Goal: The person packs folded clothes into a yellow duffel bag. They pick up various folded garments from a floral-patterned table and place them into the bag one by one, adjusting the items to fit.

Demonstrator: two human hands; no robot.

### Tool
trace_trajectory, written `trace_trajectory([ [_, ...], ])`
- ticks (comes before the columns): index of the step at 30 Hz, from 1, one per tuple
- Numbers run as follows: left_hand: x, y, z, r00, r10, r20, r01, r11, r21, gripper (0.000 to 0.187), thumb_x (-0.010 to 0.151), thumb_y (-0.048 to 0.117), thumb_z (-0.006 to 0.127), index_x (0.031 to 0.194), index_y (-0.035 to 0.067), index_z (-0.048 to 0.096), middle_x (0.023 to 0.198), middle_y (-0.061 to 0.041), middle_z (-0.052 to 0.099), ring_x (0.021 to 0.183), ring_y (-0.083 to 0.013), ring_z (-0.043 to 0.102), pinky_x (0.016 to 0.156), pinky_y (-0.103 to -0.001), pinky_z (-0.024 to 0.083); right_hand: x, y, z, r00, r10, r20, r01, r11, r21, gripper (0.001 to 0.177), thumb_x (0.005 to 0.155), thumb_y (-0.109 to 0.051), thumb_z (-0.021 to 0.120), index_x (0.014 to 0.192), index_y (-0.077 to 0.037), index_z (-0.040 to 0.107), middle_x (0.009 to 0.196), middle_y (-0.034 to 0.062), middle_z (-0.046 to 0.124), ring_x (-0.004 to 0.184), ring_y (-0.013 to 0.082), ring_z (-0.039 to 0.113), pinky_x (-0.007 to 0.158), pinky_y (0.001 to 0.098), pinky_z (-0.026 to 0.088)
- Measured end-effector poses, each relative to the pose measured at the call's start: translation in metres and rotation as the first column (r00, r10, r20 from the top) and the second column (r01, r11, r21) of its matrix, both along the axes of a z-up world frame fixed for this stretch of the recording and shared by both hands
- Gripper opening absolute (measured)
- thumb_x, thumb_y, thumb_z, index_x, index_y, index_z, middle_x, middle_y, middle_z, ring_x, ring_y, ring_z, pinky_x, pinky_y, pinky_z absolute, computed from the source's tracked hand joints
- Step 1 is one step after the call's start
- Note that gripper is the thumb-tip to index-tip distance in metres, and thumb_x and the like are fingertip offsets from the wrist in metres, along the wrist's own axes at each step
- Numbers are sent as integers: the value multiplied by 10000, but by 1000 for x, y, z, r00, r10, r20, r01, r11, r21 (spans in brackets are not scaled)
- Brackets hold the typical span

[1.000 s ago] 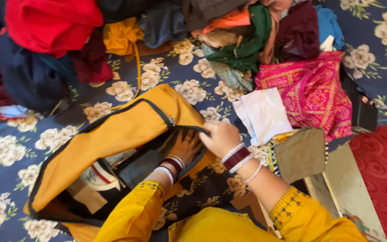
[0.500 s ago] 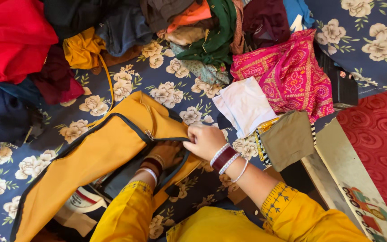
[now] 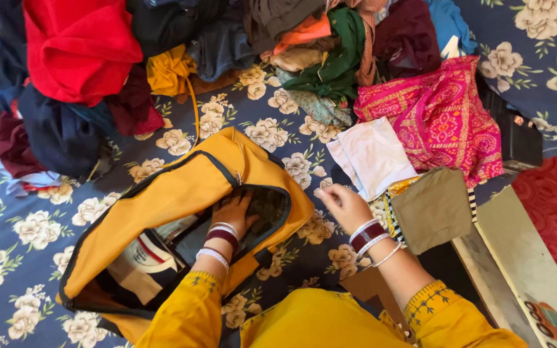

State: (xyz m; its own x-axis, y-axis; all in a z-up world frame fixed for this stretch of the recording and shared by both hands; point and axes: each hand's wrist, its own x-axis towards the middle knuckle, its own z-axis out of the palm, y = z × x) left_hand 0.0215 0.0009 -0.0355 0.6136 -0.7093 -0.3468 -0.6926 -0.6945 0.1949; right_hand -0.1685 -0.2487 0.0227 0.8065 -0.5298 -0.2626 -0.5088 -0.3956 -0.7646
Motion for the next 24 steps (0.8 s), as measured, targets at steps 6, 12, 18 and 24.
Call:
trace_trajectory([
  [6, -27, 21, 57, 939, 344, 9, -281, 782, -557, 187, 936, 183, 658, 1095, 114, 727, 1035, -148, 722, 978, -377, 664, 886, -462, 520, -68, -45, -111, 870, -489, -72, 466, 763, 449, 256, 973, -310, 641, 1007, -59, 673, 794, 39, 702, 692, 152, 657, 628, 319, 519],
  [12, -59, -5, 129, 982, 189, 19, -140, 784, -605, 108, 916, 107, 658, 1004, 91, 717, 966, -113, 722, 930, -345, 672, 820, -441, 526, -145, -63, -179, 384, -833, -399, 611, -95, 786, 206, 990, -285, 619, 1060, -93, 608, 891, 49, 692, 819, 191, 678, 698, 351, 553],
  [18, -78, -56, 159, 998, -20, 52, 49, 763, -645, 137, 901, 90, 657, 1026, 93, 713, 964, -112, 714, 919, -335, 677, 818, -435, 535, -190, -74, -179, -37, -830, -556, 315, -538, 782, 389, 978, -320, 642, 1206, -14, 567, 1170, 147, 649, 1006, 270, 666, 848, 423, 594],
  [24, -84, -67, 173, 997, -77, 26, 77, 812, -578, 175, 896, 100, 658, 1059, 97, 723, 989, -115, 719, 918, -348, 681, 802, -434, 543, -206, -84, -188, -239, -821, -519, 55, -545, 837, 358, 908, -321, 651, 1180, -89, 633, 1172, 102, 687, 1004, 286, 679, 804, 435, 601],
])
